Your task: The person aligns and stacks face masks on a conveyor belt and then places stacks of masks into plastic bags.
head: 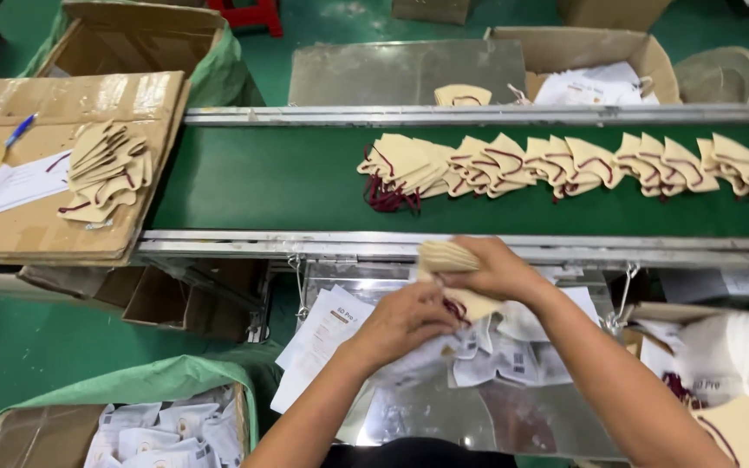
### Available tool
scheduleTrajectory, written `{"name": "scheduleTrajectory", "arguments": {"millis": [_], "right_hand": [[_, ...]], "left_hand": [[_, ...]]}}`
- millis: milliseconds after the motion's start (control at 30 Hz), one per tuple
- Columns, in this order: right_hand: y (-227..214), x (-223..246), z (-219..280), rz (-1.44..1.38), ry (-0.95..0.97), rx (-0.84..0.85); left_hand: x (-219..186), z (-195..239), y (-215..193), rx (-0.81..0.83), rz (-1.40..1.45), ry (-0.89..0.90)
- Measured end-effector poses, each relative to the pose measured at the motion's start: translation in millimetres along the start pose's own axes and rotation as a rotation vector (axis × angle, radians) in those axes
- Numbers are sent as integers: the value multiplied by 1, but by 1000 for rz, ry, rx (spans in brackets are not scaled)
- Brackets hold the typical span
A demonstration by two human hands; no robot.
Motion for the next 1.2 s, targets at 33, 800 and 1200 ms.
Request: {"name": "scheduleTrajectory", "arguments": {"millis": [33, 800, 1200], "right_hand": [[-8, 22, 0, -7, 12, -7], [-28, -9, 46, -409, -82, 160], [-31, -12, 57, -214, -70, 170]], "left_hand": [[-3, -3, -1, 14, 7, -1], [-13, -9, 24, -87, -244, 18], [4, -24, -4, -193, 52, -328]]}}
Point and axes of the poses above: each hand's wrist, its own z-axis away from the middle knuckle, its own y-axis out of the palm, x = y × z, the point moved 1 cm from there along -z, towards the middle knuckle, and after that the axes turned 14 degrees about z, right-handed, at the moved point
